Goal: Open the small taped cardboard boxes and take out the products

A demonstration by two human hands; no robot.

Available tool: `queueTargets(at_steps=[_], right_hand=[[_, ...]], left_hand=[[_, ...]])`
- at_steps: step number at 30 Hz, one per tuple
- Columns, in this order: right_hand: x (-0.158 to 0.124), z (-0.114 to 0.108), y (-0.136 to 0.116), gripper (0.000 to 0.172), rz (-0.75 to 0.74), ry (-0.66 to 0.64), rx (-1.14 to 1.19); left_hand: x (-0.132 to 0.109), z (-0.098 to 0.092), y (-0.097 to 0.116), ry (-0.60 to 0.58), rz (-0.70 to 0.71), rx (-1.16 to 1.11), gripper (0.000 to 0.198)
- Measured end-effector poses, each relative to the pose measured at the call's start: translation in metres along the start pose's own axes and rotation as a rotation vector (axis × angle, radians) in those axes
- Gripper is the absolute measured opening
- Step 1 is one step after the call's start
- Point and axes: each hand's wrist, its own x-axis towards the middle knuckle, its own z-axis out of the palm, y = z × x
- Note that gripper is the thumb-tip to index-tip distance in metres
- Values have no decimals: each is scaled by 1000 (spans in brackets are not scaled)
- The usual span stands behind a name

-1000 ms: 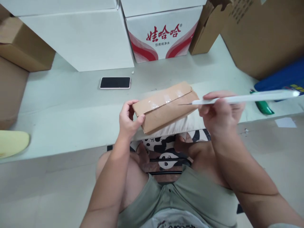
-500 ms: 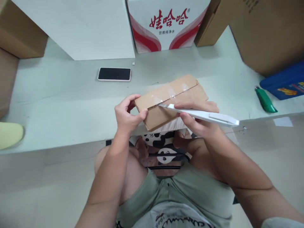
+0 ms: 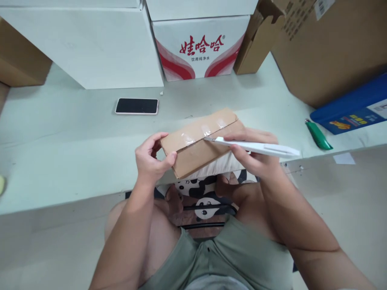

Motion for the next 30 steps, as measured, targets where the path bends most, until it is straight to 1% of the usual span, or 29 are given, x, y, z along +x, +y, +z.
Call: queueTargets(at_steps=[6, 11, 14, 17, 19, 22, 25, 27, 28, 30], right_hand=[[0, -7, 6, 17, -65, -38, -1], [0, -6, 4, 15, 20, -26, 29], [0, -2, 2, 15, 38, -17, -20], [0, -7, 6, 15, 44, 5, -62], [-1, -15, 11, 16, 82, 59, -79], [-4, -25, 18, 18, 200, 113, -79], [-7, -25, 22, 20, 283, 136, -59], [-8, -22, 27, 18, 343, 206, -27], [-8, -21, 31, 17, 368, 285, 5], [-8, -21, 45, 16, 384, 523, 71]], left_hand=[[0, 0, -1, 3, -17, -1, 48], [0, 0, -3, 0, 5, 0, 46], [0, 1, -3, 5, 15, 0, 45], [0, 0, -4, 13, 26, 14, 45], [1, 0, -5, 11, 40, 15, 46], [1, -1, -7, 5, 55, 4, 48], [2, 0, -6, 14, 76, -5, 49], [3, 1, -4, 23, 85, -3, 51], [4, 2, -3, 30, 77, -2, 53], [7, 4, 0, 63, 18, -13, 56]])
